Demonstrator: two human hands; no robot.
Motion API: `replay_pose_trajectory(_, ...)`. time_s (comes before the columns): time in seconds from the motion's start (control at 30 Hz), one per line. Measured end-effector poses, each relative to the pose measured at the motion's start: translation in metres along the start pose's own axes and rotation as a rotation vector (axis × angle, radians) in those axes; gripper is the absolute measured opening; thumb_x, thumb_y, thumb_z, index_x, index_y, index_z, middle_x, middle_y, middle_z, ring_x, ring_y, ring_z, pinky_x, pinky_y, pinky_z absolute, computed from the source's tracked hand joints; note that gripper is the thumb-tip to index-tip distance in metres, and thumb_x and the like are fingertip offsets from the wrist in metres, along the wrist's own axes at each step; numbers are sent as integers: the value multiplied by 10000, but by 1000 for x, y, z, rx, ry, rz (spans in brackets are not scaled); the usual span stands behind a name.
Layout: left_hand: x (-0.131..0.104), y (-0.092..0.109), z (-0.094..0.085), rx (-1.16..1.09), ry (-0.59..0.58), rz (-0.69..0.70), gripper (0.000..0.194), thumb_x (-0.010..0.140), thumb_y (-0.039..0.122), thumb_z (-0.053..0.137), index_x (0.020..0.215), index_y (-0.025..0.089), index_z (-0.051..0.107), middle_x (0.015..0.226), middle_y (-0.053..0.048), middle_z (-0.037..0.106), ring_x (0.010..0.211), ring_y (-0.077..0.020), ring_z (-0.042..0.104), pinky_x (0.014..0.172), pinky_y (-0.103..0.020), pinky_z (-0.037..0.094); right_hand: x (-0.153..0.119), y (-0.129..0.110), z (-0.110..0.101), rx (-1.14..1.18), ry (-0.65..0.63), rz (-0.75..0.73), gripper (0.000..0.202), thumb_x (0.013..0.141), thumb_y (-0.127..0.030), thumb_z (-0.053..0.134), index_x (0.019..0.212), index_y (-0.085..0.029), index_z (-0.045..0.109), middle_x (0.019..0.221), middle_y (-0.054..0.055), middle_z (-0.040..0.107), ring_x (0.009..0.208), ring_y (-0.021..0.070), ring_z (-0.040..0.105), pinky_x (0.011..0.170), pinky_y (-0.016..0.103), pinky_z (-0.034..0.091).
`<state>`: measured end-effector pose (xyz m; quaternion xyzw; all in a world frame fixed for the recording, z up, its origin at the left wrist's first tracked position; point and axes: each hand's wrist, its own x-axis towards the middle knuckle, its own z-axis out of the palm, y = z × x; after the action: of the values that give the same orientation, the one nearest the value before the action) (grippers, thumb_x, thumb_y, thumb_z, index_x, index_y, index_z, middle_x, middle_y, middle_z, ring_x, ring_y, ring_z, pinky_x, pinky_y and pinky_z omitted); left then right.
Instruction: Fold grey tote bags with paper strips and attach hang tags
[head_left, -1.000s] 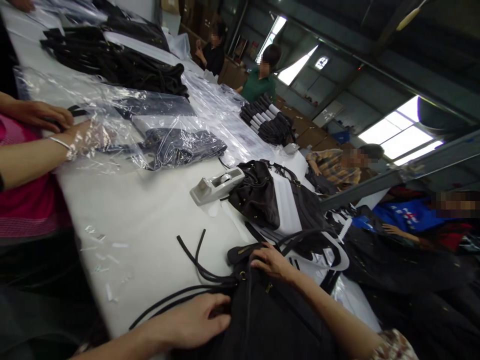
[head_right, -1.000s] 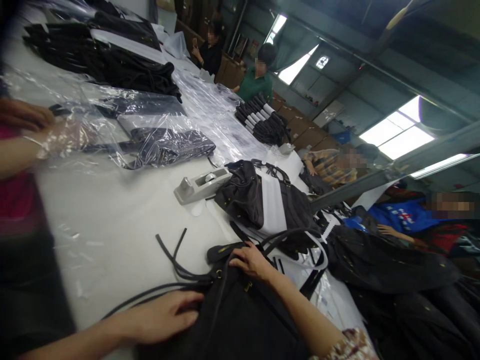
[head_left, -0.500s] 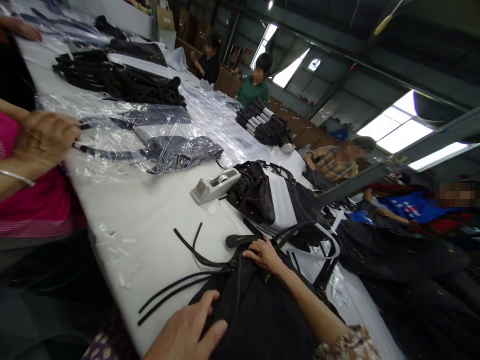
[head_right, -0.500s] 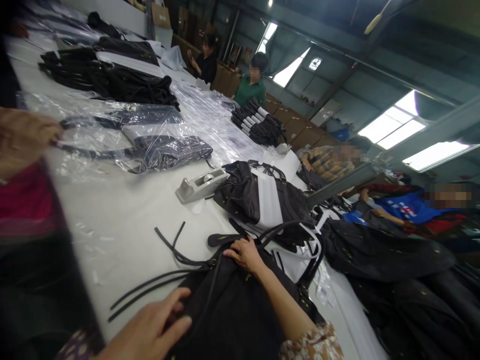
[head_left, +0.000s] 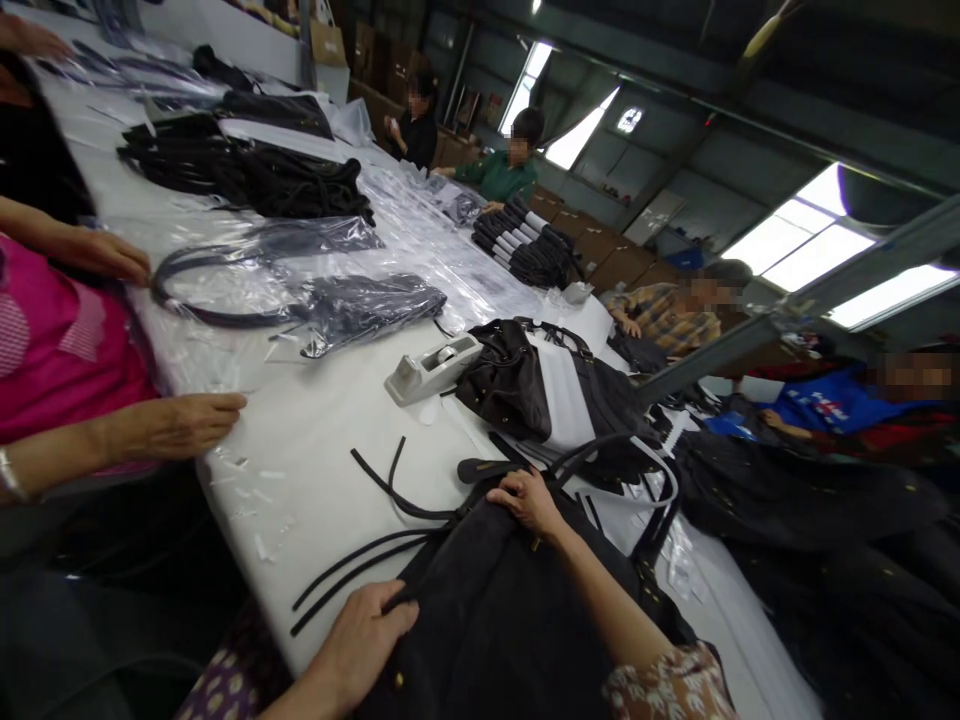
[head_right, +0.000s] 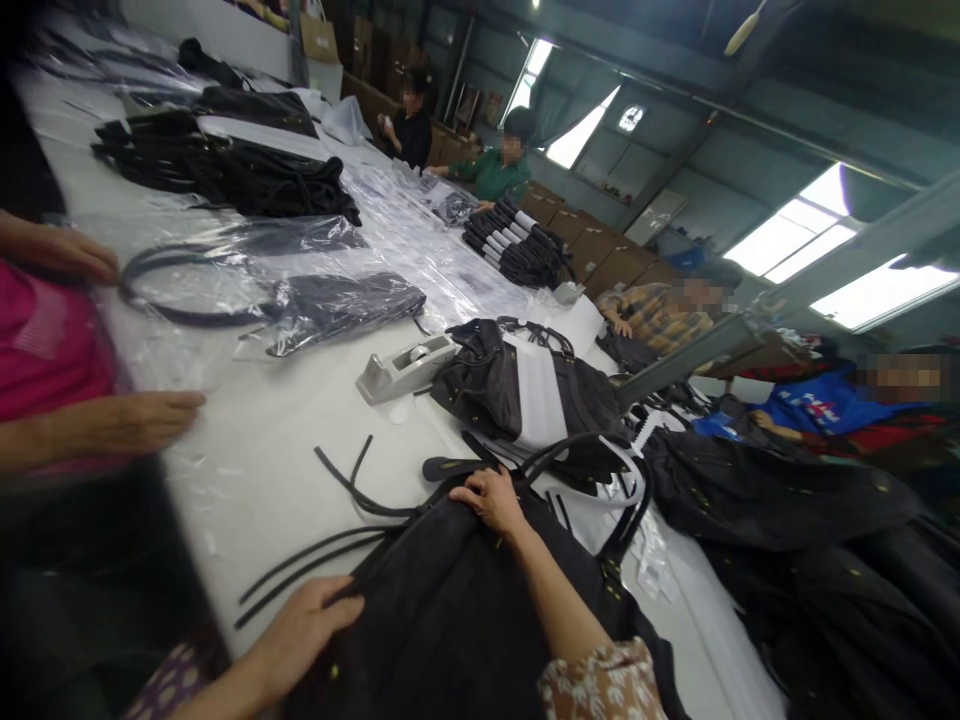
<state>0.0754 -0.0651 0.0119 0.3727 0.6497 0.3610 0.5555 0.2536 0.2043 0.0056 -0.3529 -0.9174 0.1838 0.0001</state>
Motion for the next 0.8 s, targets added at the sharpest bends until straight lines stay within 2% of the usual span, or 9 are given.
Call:
replay_pose_trajectory(0.07,5,1,-4,19,-22,-17,258,736,202,433,912,163,618,794,-16,677,747,-188,613,676,-268,446,2,-2,0,10,2,22,462,865,-557,451,632,-212,649,718,12,652,786,167,564,964,428,266)
replay_pose_trajectory(0.17,6,20,-1,271,27,21,466,689,136,444,1146,160,529,1007,-68,670,936,-204,611,826,-292,430,4,-6,-1,-23,9,24,460,851,-575,461,636,-214,649,729,13,655,802,179,565,966,452,256)
replay_pose_trajectory(0.23,4,41,4,479,56,47,502,754,250,481,1243,135,473,1097,-130,643,1026,-253,589,891,-342,412,4,-9,0,-55,28,18,459,844,-588,465,652,-214,649,735,16,656,817,189,565,980,482,234)
replay_pose_trajectory(0.33,3,64,12,714,98,92,592,812,390,486,1330,117,397,1057,-171,647,979,-314,608,836,-395,435,1,-11,1,-82,63,18,457,839,-599,466,679,-212,648,757,21,660,829,196,566,996,514,209)
replay_pose_trajectory(0.43,9,55,16,749,109,126,493,873,249,385,1358,161,368,995,-132,668,925,-278,631,792,-364,445,-3,-8,3,-78,92,22,454,836,-604,469,685,-213,645,755,11,657,831,189,567,1008,512,207)
replay_pose_trajectory(0.53,16,26,14,573,159,54,344,912,213,299,1169,179,525,1026,-90,670,979,-209,621,839,-300,438,-4,-5,7,-43,132,38,469,847,-599,456,643,-216,634,719,-14,650,800,159,574,1014,450,244)
replay_pose_trajectory(0.6,17,13,12,510,193,38,313,918,206,288,1094,181,545,1040,-74,665,980,-178,617,853,-273,435,-1,-7,11,-34,191,75,517,870,-592,418,586,-205,609,665,-21,637,737,139,576,996,403,282)
replay_pose_trajectory(0.7,13,14,12,660,134,111,410,873,123,324,1251,185,471,1015,-92,664,931,-188,624,826,-294,456,6,-18,19,-47,301,159,601,898,-594,341,524,-185,575,594,10,622,655,148,569,936,396,328)
replay_pose_trajectory(0.8,15,22,15,926,75,316,681,732,88,507,1375,263,368,1318,-143,508,1173,-293,497,954,-446,408,15,-31,23,-36,382,201,646,894,-615,310,497,-180,576,573,64,628,669,191,591,870,399,356)
